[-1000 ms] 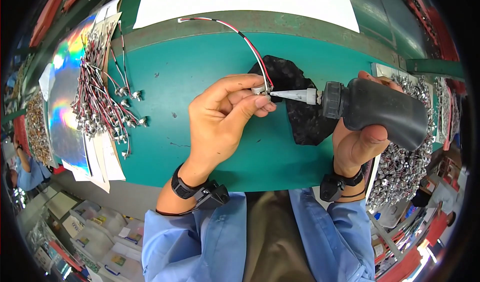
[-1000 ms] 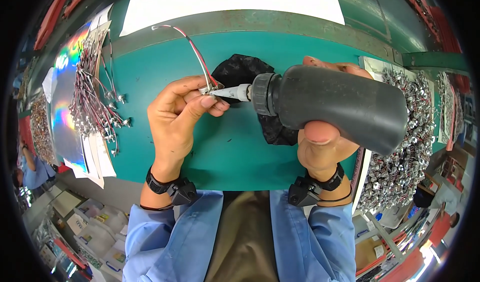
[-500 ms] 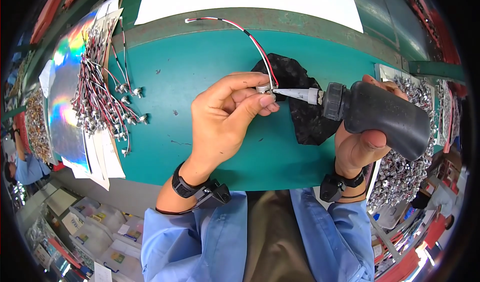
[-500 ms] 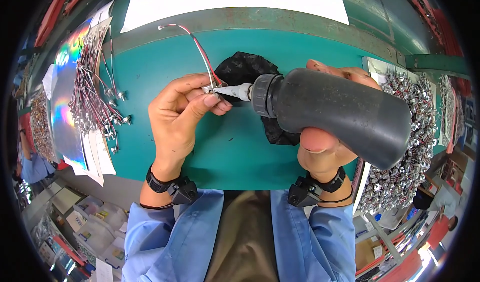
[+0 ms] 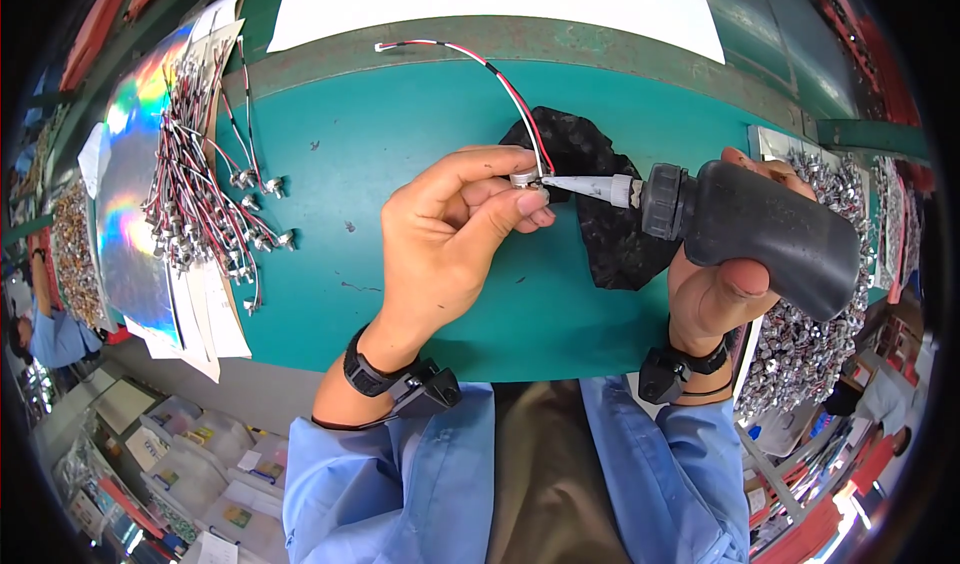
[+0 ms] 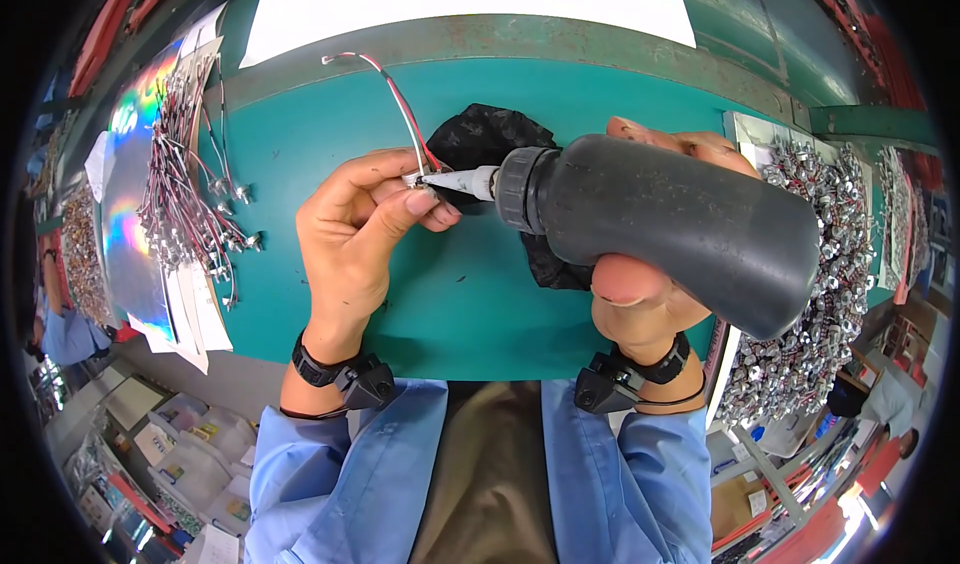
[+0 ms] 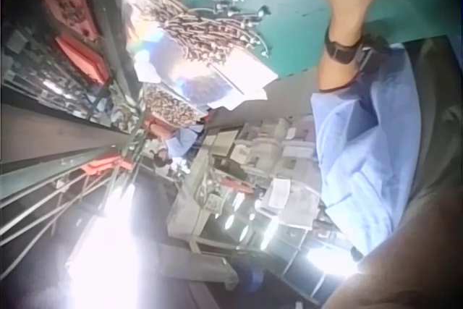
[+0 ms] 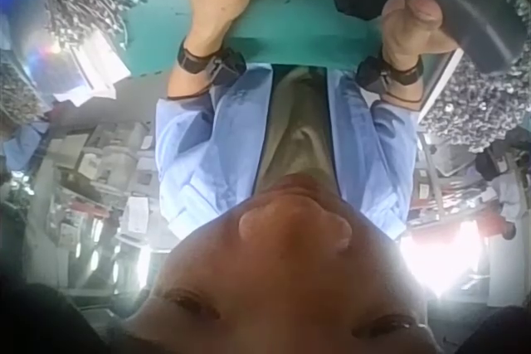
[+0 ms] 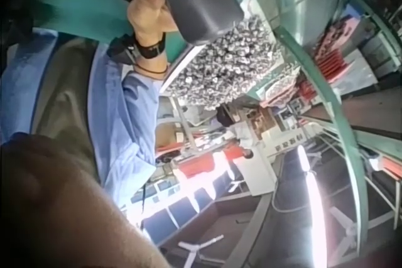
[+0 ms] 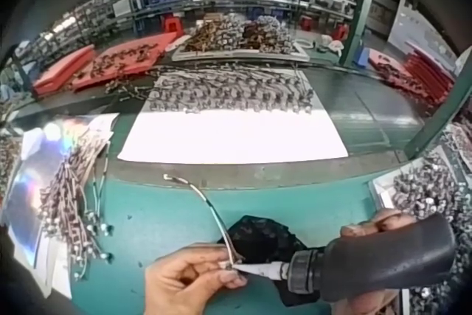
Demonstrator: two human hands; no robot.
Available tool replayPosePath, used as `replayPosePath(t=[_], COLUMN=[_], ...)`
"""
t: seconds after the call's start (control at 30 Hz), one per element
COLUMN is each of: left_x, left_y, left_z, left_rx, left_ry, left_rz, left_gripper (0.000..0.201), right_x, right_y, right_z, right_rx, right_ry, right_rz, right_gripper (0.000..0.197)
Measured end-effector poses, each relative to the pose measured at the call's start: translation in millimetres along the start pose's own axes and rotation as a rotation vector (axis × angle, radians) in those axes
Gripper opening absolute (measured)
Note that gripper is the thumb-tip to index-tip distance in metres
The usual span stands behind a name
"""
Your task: The person picks up a wire assembly, applies glue to it from a bottle, and places it onto a white board, repeating this process and occasionally wiping the glue bottle's tip with a cloth.
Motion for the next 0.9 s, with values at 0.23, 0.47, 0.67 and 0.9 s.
replayPosePath(t=[0.23, 0.47, 0.67, 0.9], left_x=[-0.3, 0.9, 2.1, 3.0], left_y=[-1.4, -3.2, -5.0, -7.5], left_z=[-3.9, -4.4, -5.1, -5.9], left_rx=[-0.022, -0.02, -0.034, -0.037], left_ry=[0.012, 0.011, 0.02, 0.014], left_rz=[-0.035, -0.039, -0.035, -0.044], left_gripper=[0.019, 0.019, 0.019, 0.019], right_x=[2.0, 3.1, 5.7, 6.5], right_y=[3.8, 6.0, 7.1, 5.7], right_z=[2.1, 2.9, 2.7, 5.9], right_rx=[-0.02, -0.017, -0.014, 0.008], right_ry=[0.017, 0.017, 0.018, -0.004], right_rz=[0.003, 0.05, 0.048, -0.028], right_gripper=[0.077, 0.077, 0.077, 0.077])
Point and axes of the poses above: each hand's wrist, its own x-axis towards the middle knuckle, its own y-axis out of the back of the hand, z = x × y, the point moved 10 cm from there along x, towards the middle knuckle, and after that the axes turned 11 degrees about -x, right-handed, at the moved point
